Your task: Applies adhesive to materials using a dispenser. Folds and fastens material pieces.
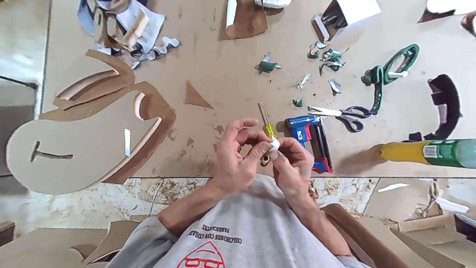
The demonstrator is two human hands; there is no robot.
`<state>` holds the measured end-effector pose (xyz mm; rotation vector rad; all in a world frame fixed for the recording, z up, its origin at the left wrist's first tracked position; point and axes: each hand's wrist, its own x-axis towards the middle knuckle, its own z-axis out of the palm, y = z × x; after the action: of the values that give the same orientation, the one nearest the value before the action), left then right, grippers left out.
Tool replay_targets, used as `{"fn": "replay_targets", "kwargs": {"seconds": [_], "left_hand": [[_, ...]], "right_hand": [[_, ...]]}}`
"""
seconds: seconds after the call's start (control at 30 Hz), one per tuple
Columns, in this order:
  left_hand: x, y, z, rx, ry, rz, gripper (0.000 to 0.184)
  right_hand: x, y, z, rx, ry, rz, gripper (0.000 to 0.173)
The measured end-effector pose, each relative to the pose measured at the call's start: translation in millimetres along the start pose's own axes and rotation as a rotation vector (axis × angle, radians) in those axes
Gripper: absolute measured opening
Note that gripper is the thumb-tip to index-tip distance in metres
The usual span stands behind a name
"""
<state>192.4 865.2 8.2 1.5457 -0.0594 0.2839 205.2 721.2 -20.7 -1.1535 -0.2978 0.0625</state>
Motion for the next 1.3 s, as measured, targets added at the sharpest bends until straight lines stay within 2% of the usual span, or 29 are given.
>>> {"fn": "replay_targets", "kwargs": {"seconds": [0.1,0.2,0.27,0.4,0.5,0.63,0.77,0.87,0.93,1.03,1.1,1.2,1.3], "left_hand": [[4.4,-15.0,-9.1,0.099,0.019,-0.063,0.046],[2.5,-40.4,-22.7,0.32,0.007,-0.034,0.041],[-2.7,-62.1,-33.0,0.488,-0.02,-0.013,0.035],[-17.5,-118.0,-46.9,0.717,-0.091,0.053,0.031],[-33.0,-158.3,-48.5,0.816,-0.178,0.005,0.031],[-48.1,-181.3,-43.8,0.823,-0.13,0.016,0.026],[-57.2,-188.4,-45.4,0.789,-0.063,0.092,0.021],[-60.6,-186.8,-39.9,0.819,-0.003,0.09,0.022],[-59.7,-177.7,-33.9,0.845,0.028,-0.026,0.03],[-46.3,-153.2,-24.3,0.822,0.075,-0.411,0.042],[-36.6,-143.3,-21.4,0.775,0.098,-0.607,0.044],[-34.1,-142.6,-19.1,0.748,0.136,-0.658,0.049],[-31.3,-141.8,-21.1,0.715,0.15,-0.704,0.07]], "right_hand": [[6.6,23.0,-3.4,0.04,0.003,0.115,0.015],[14.1,46.8,-7.5,-0.078,-0.001,0.247,0.023],[18.8,64.7,-13.4,-0.277,-0.065,0.301,0.025],[26.4,103.7,-30.0,-0.861,-0.299,0.289,0.021],[23.9,124.2,-39.3,-1.107,-0.462,0.352,0.022],[17.2,136.4,-45.5,-1.196,-0.543,0.349,0.029],[20.0,136.6,-46.9,-1.191,-0.6,0.33,0.023],[25.0,134.0,-43.6,-1.224,-0.623,0.381,0.02],[27.1,132.4,-40.5,-1.24,-0.637,0.421,0.02],[27.5,133.5,-37.9,-1.256,-0.633,0.453,0.019],[27.2,132.8,-36.8,-1.258,-0.631,0.467,0.019],[28.2,131.0,-35.8,-1.264,-0.639,0.473,0.019],[27.1,131.0,-35.7,-1.262,-0.638,0.477,0.02]]}}
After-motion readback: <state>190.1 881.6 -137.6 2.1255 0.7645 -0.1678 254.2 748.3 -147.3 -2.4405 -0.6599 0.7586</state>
